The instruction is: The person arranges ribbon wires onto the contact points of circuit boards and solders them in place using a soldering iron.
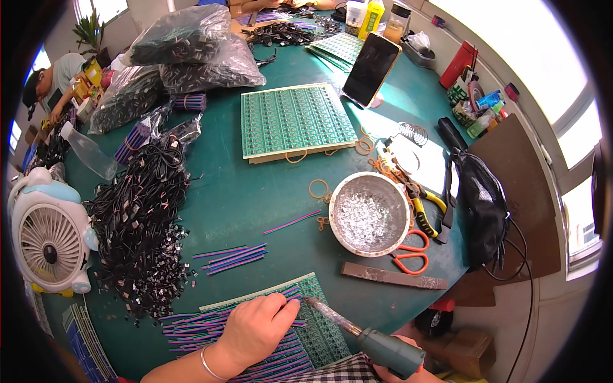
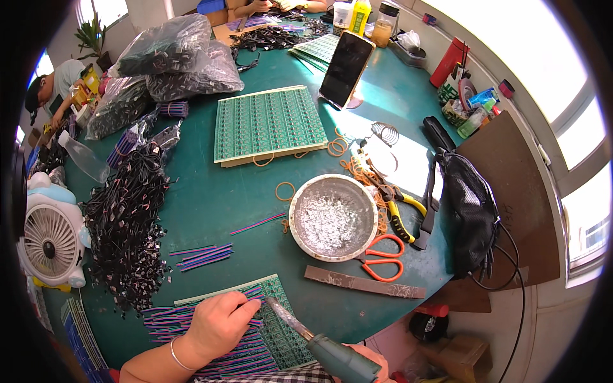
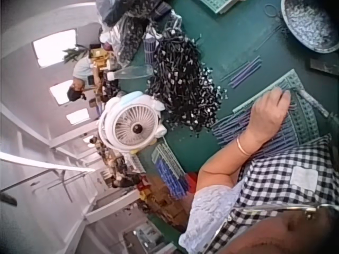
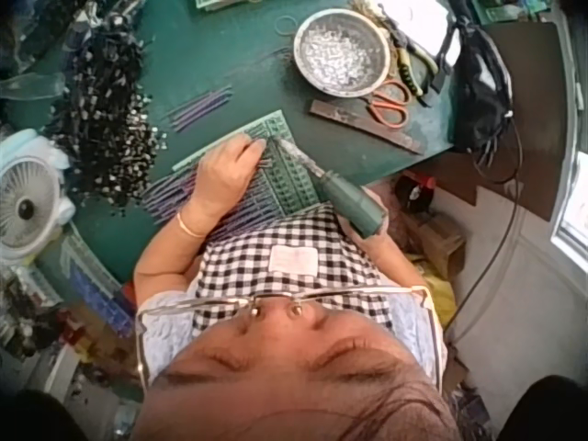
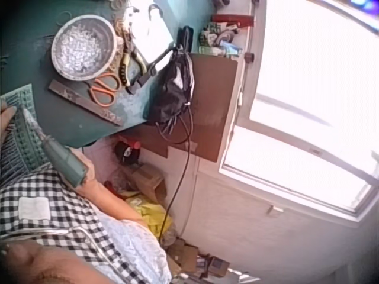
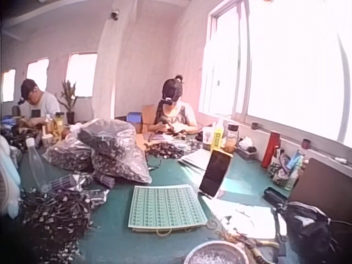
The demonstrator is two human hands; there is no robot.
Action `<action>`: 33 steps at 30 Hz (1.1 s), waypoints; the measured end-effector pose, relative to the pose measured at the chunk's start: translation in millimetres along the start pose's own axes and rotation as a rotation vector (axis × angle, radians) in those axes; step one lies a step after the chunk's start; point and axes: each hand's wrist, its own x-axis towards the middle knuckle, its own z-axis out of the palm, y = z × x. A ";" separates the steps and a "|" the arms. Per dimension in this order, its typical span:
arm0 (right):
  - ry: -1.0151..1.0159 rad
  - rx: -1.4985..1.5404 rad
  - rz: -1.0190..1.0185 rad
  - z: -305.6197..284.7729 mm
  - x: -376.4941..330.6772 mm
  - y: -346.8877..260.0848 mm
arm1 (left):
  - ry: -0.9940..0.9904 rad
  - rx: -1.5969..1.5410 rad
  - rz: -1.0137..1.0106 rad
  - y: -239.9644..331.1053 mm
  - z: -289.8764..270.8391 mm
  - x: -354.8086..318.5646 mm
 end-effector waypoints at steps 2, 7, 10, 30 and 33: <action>-0.021 0.037 0.039 -0.3 -0.2 -0.7 | -0.004 -0.004 -0.005 -0.1 -0.5 0.5; -0.102 -0.067 0.071 -7.5 -6.9 4.6 | -0.010 -0.006 0.002 0.7 -1.1 1.7; -0.055 -0.015 0.097 -3.8 -4.9 3.8 | -0.009 -0.002 -0.009 -0.4 0.1 0.3; -0.036 -0.028 0.035 -3.3 -1.8 -3.6 | -0.009 -0.014 -0.006 -1.2 1.5 0.6; -0.034 0.019 -0.004 -2.7 -0.1 -1.9 | -0.004 -0.005 -0.014 -1.8 1.4 0.1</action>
